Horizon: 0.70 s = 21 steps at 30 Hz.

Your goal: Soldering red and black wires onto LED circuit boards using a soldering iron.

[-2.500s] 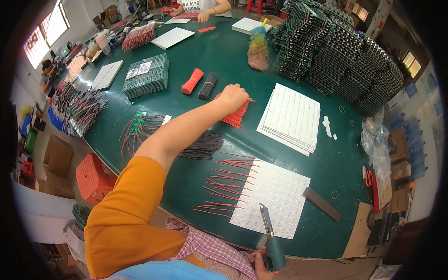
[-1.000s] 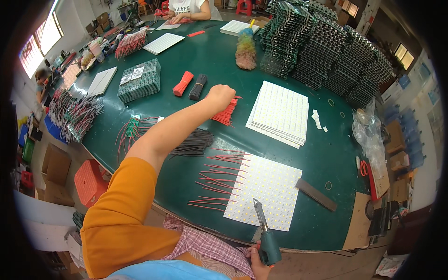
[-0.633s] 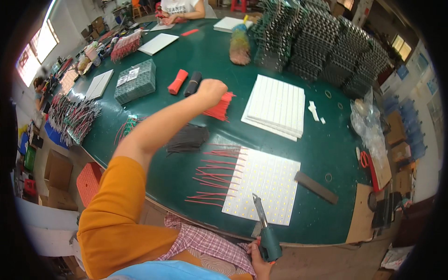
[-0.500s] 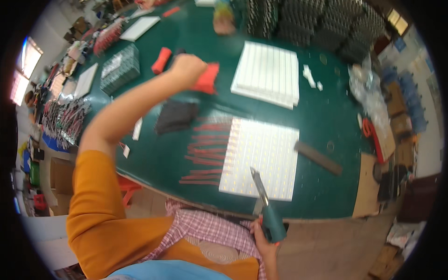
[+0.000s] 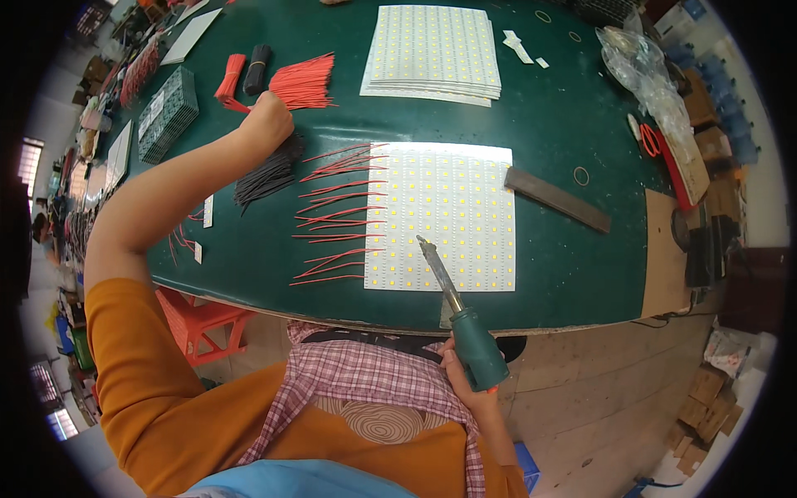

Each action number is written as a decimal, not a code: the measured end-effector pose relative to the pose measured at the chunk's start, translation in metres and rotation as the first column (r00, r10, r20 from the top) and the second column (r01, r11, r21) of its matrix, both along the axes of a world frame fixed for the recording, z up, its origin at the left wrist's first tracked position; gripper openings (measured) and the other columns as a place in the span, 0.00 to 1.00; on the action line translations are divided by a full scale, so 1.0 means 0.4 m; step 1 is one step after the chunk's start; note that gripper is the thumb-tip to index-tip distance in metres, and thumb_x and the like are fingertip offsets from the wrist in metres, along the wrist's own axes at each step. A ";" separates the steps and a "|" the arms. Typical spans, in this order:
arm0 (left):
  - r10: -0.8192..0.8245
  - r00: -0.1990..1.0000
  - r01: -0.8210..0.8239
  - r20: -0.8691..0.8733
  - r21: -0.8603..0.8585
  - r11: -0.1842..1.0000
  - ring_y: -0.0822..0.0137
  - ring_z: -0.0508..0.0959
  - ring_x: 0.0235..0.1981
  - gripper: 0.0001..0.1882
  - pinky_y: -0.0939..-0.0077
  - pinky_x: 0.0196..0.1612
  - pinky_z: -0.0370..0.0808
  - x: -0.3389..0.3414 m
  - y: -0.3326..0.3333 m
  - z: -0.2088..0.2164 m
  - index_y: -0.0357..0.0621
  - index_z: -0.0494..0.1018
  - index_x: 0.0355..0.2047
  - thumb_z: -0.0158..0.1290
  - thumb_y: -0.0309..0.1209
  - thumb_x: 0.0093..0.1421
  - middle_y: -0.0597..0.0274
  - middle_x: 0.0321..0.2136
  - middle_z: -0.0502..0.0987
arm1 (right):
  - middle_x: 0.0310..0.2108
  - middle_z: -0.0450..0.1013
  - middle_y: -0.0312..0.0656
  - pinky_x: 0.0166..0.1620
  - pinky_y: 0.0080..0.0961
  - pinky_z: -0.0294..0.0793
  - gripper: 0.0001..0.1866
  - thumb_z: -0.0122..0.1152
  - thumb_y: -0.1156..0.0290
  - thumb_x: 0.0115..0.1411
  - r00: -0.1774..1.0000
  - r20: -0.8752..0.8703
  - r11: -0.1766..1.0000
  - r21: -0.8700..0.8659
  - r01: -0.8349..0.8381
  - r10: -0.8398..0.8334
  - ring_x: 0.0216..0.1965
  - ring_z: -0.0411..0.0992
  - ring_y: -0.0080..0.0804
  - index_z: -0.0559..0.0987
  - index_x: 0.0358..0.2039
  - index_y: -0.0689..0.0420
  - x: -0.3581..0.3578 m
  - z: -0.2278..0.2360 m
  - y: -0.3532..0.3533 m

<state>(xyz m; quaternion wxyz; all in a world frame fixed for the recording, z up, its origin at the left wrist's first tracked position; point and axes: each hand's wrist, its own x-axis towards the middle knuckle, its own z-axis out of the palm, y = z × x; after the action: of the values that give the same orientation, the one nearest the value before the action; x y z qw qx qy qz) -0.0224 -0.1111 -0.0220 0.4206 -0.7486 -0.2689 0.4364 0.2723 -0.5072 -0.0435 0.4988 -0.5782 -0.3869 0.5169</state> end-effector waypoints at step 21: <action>0.964 -0.235 0.527 -0.123 -0.850 0.020 0.81 0.72 0.19 0.06 0.87 0.21 0.63 0.122 -0.309 0.282 0.37 0.79 0.35 0.58 0.27 0.60 0.58 0.27 0.84 | 0.32 0.75 0.38 0.35 0.17 0.73 0.15 0.57 0.80 0.63 0.984 -0.154 0.992 -0.105 0.073 -0.089 0.29 0.71 0.18 0.72 0.51 0.65 -0.016 0.037 0.029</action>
<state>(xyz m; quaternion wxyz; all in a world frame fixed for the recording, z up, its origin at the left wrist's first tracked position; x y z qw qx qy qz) 0.0264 -0.2347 0.0906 -0.6716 -0.6086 -0.4188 -0.0566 0.2658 -0.4955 -0.0288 0.5191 -0.5748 -0.2962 0.5589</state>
